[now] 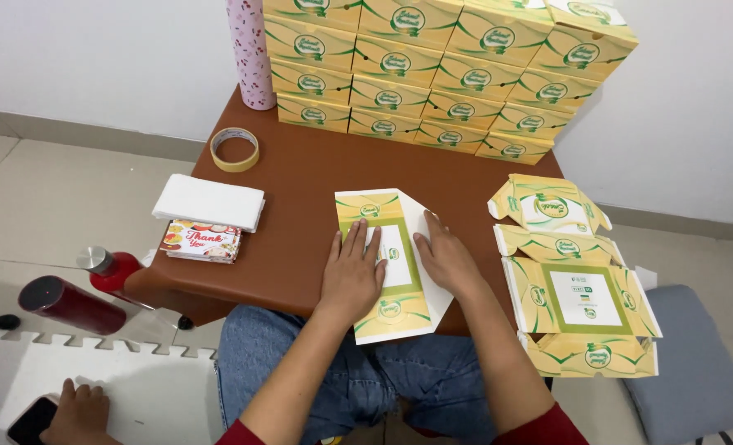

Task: Assembling cardboard snack boxes by folding templates and tucking in flaps

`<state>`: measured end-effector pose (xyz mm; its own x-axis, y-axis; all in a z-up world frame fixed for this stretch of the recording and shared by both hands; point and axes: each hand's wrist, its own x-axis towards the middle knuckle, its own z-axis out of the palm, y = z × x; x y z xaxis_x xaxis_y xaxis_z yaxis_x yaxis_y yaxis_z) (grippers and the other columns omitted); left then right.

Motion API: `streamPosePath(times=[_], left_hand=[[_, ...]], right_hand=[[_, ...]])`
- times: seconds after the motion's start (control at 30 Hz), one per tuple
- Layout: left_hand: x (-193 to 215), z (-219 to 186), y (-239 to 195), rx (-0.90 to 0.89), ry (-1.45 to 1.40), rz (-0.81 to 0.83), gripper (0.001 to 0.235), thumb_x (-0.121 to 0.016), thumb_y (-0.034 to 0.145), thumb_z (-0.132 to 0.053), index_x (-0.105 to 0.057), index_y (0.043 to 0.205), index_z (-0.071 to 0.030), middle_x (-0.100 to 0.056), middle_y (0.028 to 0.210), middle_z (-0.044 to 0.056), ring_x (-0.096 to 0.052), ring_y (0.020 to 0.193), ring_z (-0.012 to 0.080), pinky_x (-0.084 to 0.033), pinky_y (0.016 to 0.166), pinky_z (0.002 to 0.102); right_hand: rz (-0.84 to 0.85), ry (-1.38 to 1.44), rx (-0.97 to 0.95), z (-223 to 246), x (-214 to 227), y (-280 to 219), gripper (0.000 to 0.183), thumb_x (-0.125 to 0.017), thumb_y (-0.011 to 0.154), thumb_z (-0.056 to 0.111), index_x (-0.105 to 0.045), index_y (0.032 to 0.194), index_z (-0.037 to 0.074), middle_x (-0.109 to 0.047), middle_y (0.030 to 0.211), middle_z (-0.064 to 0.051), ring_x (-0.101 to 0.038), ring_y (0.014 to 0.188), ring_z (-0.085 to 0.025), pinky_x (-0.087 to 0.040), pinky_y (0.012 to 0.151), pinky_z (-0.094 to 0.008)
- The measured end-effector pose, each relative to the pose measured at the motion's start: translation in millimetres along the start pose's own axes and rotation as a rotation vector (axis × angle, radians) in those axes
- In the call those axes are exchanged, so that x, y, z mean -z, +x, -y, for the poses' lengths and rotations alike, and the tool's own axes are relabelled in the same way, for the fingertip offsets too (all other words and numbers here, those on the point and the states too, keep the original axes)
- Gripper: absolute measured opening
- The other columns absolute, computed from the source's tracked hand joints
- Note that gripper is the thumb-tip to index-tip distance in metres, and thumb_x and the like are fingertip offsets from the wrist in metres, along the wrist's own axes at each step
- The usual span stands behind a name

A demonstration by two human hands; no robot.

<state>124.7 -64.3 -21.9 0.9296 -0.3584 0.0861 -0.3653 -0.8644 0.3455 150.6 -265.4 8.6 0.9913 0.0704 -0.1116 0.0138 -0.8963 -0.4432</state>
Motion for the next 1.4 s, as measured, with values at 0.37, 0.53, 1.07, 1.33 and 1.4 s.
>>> streamPosePath(times=[0.37, 0.53, 1.07, 1.33, 1.4], left_hand=[[1, -1, -5, -0.004, 0.008, -0.048, 0.059, -0.025, 0.107, -0.039, -0.033, 0.157, -0.011, -0.028, 0.163, 0.02, -0.02, 0.154, 0.0306, -0.008, 0.124, 0.05], [-2, -5, -6, -0.019, -0.005, -0.109, 0.056, -0.031, 0.106, -0.037, -0.039, 0.155, -0.011, -0.033, 0.16, 0.021, -0.026, 0.152, 0.0327, -0.013, 0.123, 0.052], [23, -74, -15, -0.434, -0.011, -0.306, 0.06, -0.06, 0.084, -0.065, -0.074, 0.115, -0.016, -0.038, 0.153, 0.022, -0.025, 0.145, 0.0434, -0.016, 0.113, 0.06], [78, -86, -25, -0.299, 0.031, -0.291, 0.035, -0.054, 0.086, -0.034, -0.073, 0.092, -0.006, -0.047, 0.148, 0.021, -0.037, 0.141, 0.039, -0.03, 0.108, 0.052], [102, -75, -41, -0.072, -0.104, -0.197, 0.029, -0.057, 0.084, -0.028, -0.075, 0.091, -0.007, -0.049, 0.149, 0.011, -0.063, 0.114, 0.0319, -0.052, 0.096, 0.047]], right_hand=[[-0.022, -0.018, 0.114, 9, 5, -28, 0.062, -0.038, 0.106, 0.025, -0.024, 0.156, -0.009, -0.031, 0.158, -0.033, -0.027, 0.151, -0.041, -0.019, 0.125, -0.048], [-0.096, -0.059, 0.2, -8, -16, -75, 0.056, -0.039, 0.105, 0.021, -0.031, 0.155, -0.005, -0.035, 0.155, -0.034, -0.03, 0.148, -0.044, -0.023, 0.122, -0.051], [-0.662, 0.27, -0.019, -36, -39, -83, 0.032, -0.075, 0.078, 0.02, -0.075, 0.109, 0.011, -0.071, 0.11, -0.001, -0.068, 0.095, -0.022, -0.055, 0.084, -0.034], [-0.725, 0.467, -0.097, -44, 4, -109, 0.047, -0.073, 0.08, 0.011, -0.061, 0.126, 0.01, -0.066, 0.107, -0.004, -0.064, 0.079, -0.017, -0.056, 0.064, -0.028], [-0.759, 0.492, -0.117, -34, 27, -120, 0.06, -0.067, 0.08, 0.001, -0.051, 0.138, 0.008, -0.065, 0.108, -0.007, -0.059, 0.078, -0.014, -0.051, 0.06, -0.026]])
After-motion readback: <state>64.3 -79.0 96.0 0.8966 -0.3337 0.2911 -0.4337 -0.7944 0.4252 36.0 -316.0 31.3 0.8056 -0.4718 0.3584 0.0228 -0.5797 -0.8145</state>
